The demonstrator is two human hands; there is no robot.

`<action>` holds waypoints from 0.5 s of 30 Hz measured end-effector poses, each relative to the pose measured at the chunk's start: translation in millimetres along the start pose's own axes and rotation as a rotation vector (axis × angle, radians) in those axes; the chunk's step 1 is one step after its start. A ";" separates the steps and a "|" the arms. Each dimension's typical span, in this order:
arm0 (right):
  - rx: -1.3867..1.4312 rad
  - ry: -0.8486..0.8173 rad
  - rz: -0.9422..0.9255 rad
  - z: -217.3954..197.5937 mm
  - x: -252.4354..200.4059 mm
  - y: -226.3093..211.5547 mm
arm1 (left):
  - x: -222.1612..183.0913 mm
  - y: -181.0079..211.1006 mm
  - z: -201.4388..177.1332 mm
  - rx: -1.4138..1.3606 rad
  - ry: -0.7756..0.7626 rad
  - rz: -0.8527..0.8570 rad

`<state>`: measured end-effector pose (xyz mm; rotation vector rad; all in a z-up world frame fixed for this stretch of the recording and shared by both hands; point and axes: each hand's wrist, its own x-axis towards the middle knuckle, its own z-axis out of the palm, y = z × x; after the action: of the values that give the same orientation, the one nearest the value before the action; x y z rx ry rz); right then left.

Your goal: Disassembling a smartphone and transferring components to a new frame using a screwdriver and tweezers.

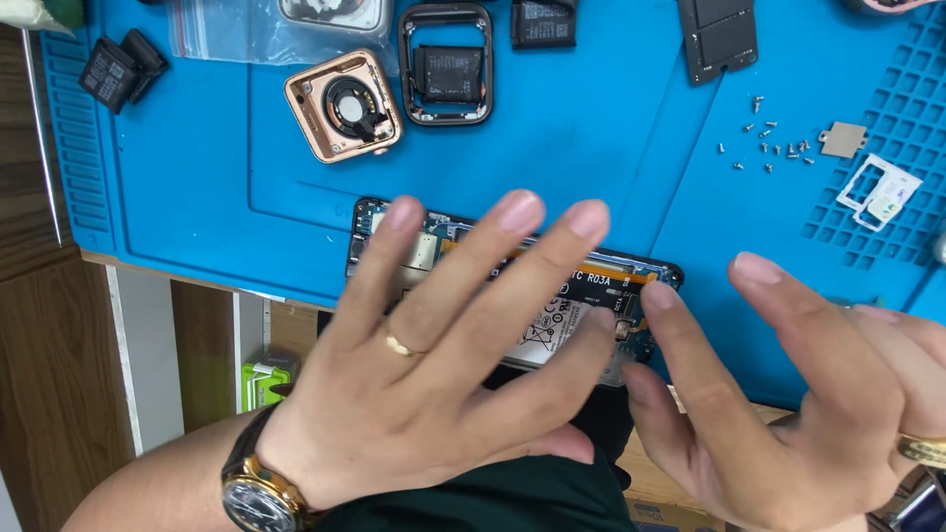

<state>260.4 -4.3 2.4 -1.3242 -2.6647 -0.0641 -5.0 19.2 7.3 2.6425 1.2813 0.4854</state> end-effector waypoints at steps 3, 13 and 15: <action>-0.044 -0.064 0.025 0.7 2.7 -0.6 | -22.6 -27.9 -2.6 0.023 0.062 -0.057; -0.079 -0.053 -0.065 2.7 1.9 5.3 | -56.3 -59.1 -15.2 0.057 0.153 -0.101; -0.001 0.003 0.048 6.4 -21.5 18.0 | -59.0 -63.0 -19.8 0.042 0.146 -0.059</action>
<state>286.6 -9.6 -8.1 -1.3867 -2.6287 -0.0612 -92.4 11.9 -5.0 2.6367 1.4216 0.6601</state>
